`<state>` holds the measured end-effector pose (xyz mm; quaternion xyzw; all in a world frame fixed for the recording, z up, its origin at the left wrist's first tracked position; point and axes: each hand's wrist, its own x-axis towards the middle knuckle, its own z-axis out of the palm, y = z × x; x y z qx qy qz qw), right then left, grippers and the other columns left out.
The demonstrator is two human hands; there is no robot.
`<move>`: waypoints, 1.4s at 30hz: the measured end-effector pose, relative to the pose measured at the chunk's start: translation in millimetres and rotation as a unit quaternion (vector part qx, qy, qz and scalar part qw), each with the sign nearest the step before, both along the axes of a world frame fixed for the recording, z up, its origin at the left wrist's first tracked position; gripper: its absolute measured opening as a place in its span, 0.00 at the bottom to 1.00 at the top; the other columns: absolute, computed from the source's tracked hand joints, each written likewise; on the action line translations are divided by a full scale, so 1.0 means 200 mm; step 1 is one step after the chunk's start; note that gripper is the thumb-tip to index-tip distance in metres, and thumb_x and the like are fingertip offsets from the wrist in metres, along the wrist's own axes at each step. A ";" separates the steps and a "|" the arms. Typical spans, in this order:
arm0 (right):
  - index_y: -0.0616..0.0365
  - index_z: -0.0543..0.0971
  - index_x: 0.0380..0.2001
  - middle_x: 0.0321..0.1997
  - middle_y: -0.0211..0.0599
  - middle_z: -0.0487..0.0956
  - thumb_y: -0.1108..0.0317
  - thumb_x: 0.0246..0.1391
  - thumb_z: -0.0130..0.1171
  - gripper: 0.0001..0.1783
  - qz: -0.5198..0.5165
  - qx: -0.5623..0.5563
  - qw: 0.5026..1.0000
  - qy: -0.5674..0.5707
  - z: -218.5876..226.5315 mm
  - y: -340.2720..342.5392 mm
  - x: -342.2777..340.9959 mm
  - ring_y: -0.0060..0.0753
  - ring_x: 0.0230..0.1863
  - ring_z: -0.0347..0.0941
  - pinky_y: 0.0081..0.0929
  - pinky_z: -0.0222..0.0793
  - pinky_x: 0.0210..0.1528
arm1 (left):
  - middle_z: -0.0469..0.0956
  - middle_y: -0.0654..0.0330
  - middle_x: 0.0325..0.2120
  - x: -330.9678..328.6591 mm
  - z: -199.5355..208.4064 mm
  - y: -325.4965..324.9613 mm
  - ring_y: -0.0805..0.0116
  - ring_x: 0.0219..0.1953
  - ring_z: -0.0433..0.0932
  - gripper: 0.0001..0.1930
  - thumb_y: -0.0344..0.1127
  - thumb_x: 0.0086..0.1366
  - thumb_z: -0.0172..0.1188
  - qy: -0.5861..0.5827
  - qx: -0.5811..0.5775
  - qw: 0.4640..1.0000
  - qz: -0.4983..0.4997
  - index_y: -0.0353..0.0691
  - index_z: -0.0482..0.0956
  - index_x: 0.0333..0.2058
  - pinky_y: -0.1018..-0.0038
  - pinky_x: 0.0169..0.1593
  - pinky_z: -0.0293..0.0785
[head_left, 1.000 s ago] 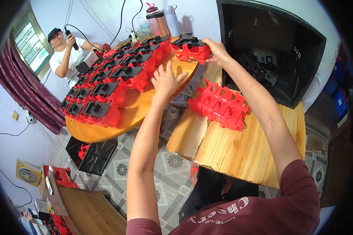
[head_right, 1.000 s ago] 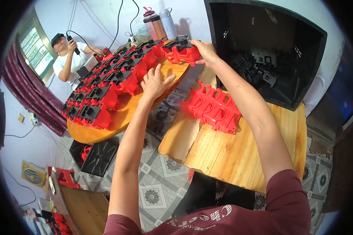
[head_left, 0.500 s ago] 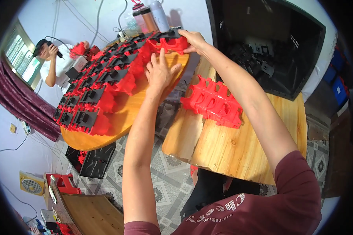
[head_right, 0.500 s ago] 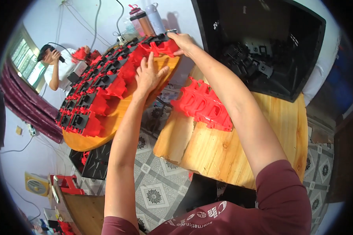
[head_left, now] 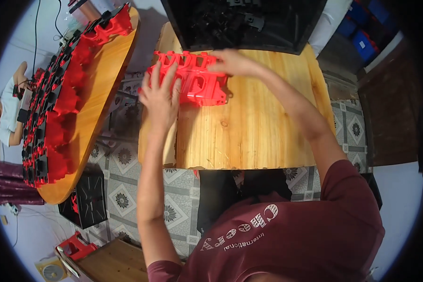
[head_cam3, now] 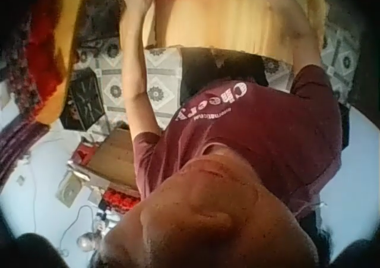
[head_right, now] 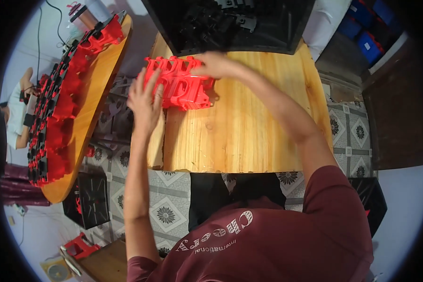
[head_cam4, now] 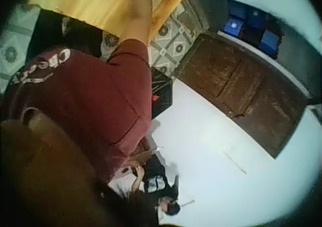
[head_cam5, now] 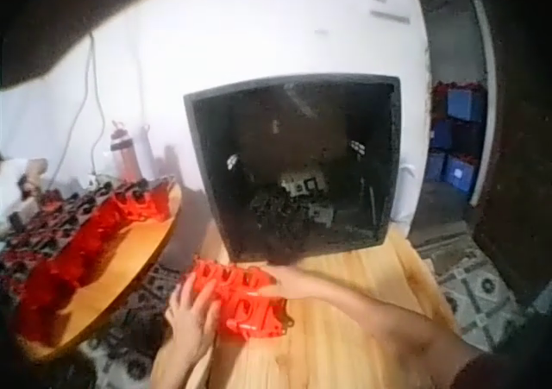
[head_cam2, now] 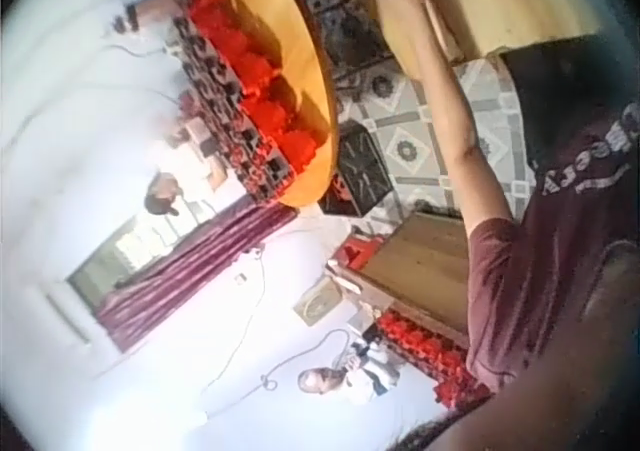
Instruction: The person assembles red plastic components and black plastic components by hand on a wooden table.
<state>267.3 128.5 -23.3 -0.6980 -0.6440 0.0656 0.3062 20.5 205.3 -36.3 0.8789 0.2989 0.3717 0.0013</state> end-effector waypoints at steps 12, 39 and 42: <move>0.66 0.77 0.49 0.43 0.39 0.81 0.83 0.57 0.48 0.17 0.042 0.070 0.911 0.405 0.12 -0.94 0.01 0.27 0.43 0.77 0.23 0.72 0.46 | 0.60 0.54 0.65 0.15 0.06 -0.63 0.58 0.65 0.60 0.33 0.47 0.67 0.55 -0.219 -0.375 0.869 -0.237 0.47 0.57 0.67 0.61 0.62 0.58; 0.64 0.73 0.55 0.44 0.34 0.80 0.73 0.59 0.58 0.20 -0.058 0.170 0.792 0.584 -0.32 -0.65 0.41 0.22 0.47 0.74 0.20 0.67 0.50 | 0.63 0.39 0.57 0.49 -0.14 -1.22 0.53 0.54 0.71 0.63 0.40 0.46 0.77 -0.267 -0.645 0.686 -0.206 0.32 0.35 0.68 0.67 0.56 0.71; 0.63 0.79 0.49 0.47 0.37 0.80 0.73 0.60 0.55 0.15 -0.172 0.052 0.884 0.431 -0.32 -0.82 0.49 0.27 0.49 0.74 0.23 0.68 0.54 | 0.66 0.46 0.57 0.31 0.01 -1.13 0.59 0.55 0.72 0.45 0.29 0.59 0.63 -0.309 -0.778 0.511 -0.197 0.39 0.43 0.68 0.59 0.57 0.71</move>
